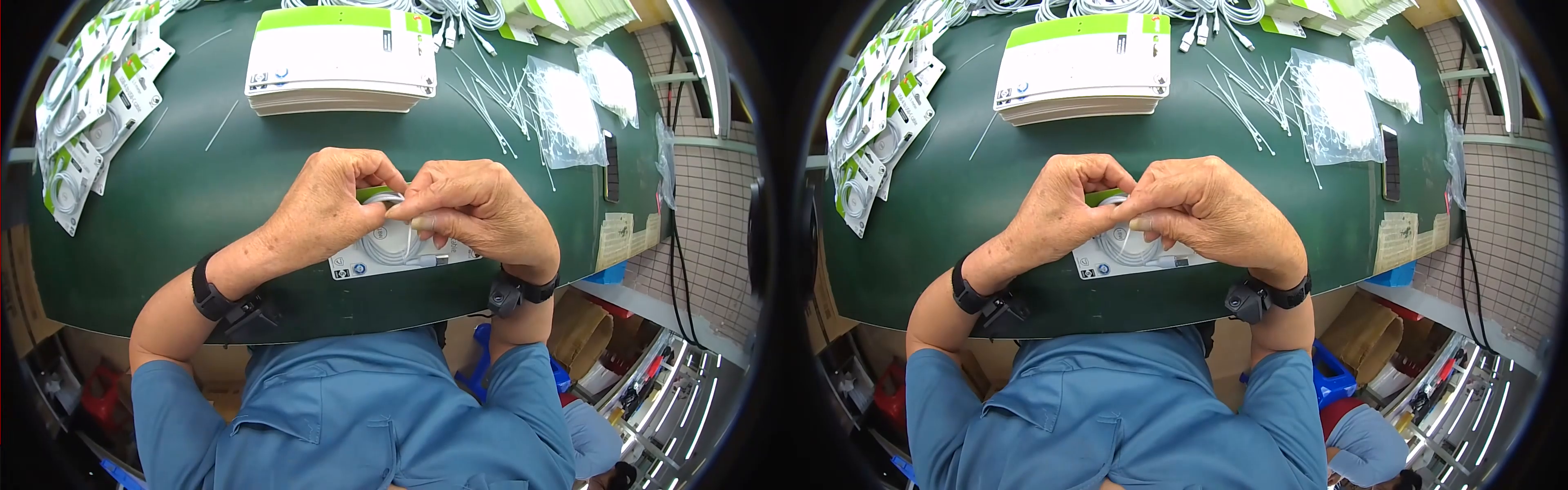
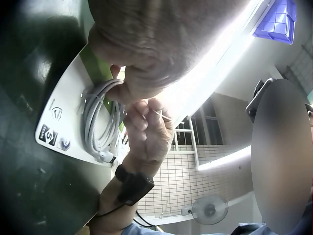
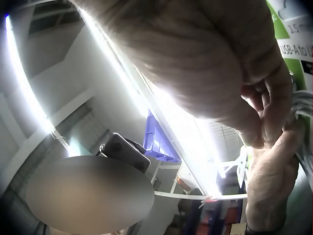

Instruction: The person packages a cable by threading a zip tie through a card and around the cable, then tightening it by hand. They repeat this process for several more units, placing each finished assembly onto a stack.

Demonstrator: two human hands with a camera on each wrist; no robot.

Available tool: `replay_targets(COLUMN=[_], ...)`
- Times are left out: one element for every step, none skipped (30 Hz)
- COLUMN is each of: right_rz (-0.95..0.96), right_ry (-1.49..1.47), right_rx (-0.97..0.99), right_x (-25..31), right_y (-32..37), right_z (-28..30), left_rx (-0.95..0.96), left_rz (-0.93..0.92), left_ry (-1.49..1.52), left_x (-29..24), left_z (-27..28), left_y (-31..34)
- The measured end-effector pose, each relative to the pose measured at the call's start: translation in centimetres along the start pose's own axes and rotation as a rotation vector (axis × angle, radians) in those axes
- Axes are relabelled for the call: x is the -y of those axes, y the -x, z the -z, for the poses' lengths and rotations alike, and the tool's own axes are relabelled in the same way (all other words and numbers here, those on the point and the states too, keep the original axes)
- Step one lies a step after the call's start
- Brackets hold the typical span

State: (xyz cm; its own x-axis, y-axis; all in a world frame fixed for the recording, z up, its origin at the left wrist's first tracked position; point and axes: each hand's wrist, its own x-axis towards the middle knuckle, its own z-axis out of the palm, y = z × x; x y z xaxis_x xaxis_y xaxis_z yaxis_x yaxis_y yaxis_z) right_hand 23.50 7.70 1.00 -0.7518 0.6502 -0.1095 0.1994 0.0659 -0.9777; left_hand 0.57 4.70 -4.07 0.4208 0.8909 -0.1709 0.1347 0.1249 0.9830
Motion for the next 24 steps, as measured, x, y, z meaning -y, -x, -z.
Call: replay_targets(right_rz=[0.008,0.017,0.02,0.007,-0.006,-0.019,-0.013,-0.006,0.002,0.01,0.016,0.026,0.035,0.044,0.048,0.123,0.198,0.274,0.276,0.323,0.371,0.418,0.42,0.472], right_ry=[-0.008,-0.015,-0.011,-0.031,-0.052,-0.072,-0.066,-0.084,-0.103,-0.122,-0.118,-0.111,-0.105,-0.098,-0.092,0.075,0.242,0.41,0.415,0.454,0.491,0.527,0.531,0.606], right_rx=[-0.001,-0.001,0.0,0.0,0.0,-0.001,0.0,-0.028,-0.056,-0.083,-0.082,-0.127,-0.174,-0.222,-0.225,-0.257,-0.285,-0.31,-0.305,-0.37,-0.436,-0.503,-0.501,-0.538], right_x=[0.0,0.0,0.0,0.0,0.0,0.1,0.1,0.2,0.3,0.4,0.7,1.0,1.3,1.7,2.2,2.8,3.3,3.6,3.7,3.7,3.6,3.4,3.2,3.0], right_y=[0.0,0.0,0.0,0.0,0.0,0.0,0.0,0.1,0.1,0.1,0.1,0.1,0.1,0.1,0.1,0.0,-0.1,-0.2,-0.2,-0.2,-0.2,-0.2,-0.1,0.1], right_z=[0.0,0.0,0.0,0.0,-0.1,-0.1,-0.2,-0.3,-0.3,-0.4,-0.6,-0.8,-1.1,-1.2,-1.3,-1.4,-1.4,-1.5,-1.7,-2.1,-2.5,-2.7,-2.7,-2.7], left_rx=[-0.002,-0.002,-0.001,0.0,-0.004,-0.007,-0.01,-0.012,-0.014,-0.017,-0.02,-0.022,-0.023,-0.043,-0.062,-0.083,-0.085,-0.093,-0.102,-0.112,-0.117,-0.106,-0.092,-0.077], left_rz=[-0.002,-0.005,-0.008,-0.012,-0.017,-0.021,-0.024,-0.028,-0.034,-0.039,-0.044,-0.049,-0.055,-0.077,-0.1,-0.124,-0.131,-0.158,-0.183,-0.208,-0.213,-0.204,-0.194,-0.184], left_ry=[0.0,0.003,0.005,0.007,0.006,-0.004,-0.014,-0.025,-0.029,-0.019,-0.009,0.0,-0.003,0.037,0.078,0.121,0.122,0.099,0.078,0.057,0.057,0.058,0.06,0.063], left_x=[0.0,0.0,0.0,-0.1,-0.1,-0.1,-0.2,-0.3,-0.6,-1.0,-1.4,-1.7,-2.0,-2.3,-2.6,-2.9,-3.2,-3.6,-4.0,-4.3,-4.6,-4.9,-5.1,-5.2], left_z=[0.0,0.0,0.1,0.1,0.2,0.3,0.5,0.7,0.9,1.1,1.2,1.4,1.5,1.5,1.5,1.6,1.7,1.9,2.1,2.3,2.4,2.5,2.6,2.6], left_y=[0.0,0.0,0.0,0.0,0.0,0.0,0.0,0.0,0.0,0.0,0.1,0.2,0.2,0.2,0.2,0.2,0.1,0.0,-0.1,-0.1,-0.1,-0.1,-0.2,-0.3])
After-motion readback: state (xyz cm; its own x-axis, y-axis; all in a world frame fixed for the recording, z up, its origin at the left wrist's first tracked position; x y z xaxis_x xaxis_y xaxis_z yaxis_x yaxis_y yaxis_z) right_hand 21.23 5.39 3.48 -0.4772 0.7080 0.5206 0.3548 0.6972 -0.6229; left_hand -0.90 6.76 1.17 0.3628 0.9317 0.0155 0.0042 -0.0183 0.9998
